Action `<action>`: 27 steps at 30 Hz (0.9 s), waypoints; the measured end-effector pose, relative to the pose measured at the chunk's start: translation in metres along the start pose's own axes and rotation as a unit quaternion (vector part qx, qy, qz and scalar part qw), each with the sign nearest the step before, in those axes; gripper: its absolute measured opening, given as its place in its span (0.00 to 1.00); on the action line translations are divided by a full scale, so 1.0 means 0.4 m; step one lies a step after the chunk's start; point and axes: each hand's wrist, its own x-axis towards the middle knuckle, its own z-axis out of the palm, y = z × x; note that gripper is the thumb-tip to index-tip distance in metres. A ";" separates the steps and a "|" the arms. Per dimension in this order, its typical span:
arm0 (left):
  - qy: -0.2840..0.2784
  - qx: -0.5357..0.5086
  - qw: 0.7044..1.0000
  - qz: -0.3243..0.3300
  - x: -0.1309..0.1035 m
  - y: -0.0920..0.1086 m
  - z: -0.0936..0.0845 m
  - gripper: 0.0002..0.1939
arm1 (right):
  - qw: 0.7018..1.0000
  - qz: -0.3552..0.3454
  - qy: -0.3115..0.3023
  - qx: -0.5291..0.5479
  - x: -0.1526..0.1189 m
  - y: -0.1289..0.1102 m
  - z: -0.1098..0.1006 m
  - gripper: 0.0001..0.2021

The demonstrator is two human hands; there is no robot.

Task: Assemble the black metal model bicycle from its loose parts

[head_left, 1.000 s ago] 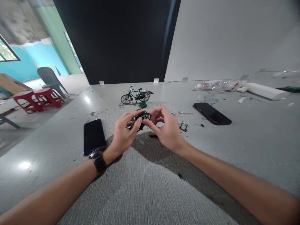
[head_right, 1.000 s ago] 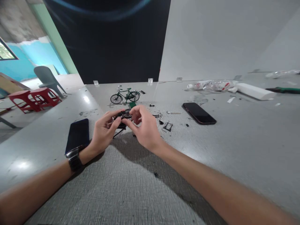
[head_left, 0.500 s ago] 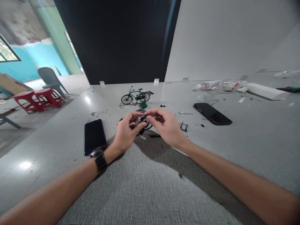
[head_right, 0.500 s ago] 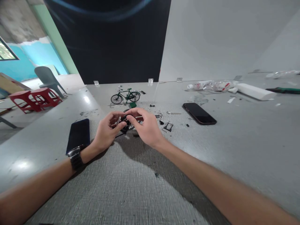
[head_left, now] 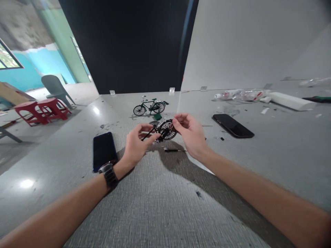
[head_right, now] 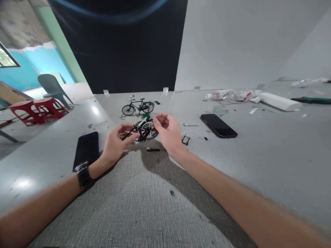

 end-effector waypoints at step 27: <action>-0.072 -0.046 0.995 -0.050 -0.001 -0.003 -0.001 0.26 | 0.997 -0.063 0.010 -0.031 -0.009 0.000 0.005 0.10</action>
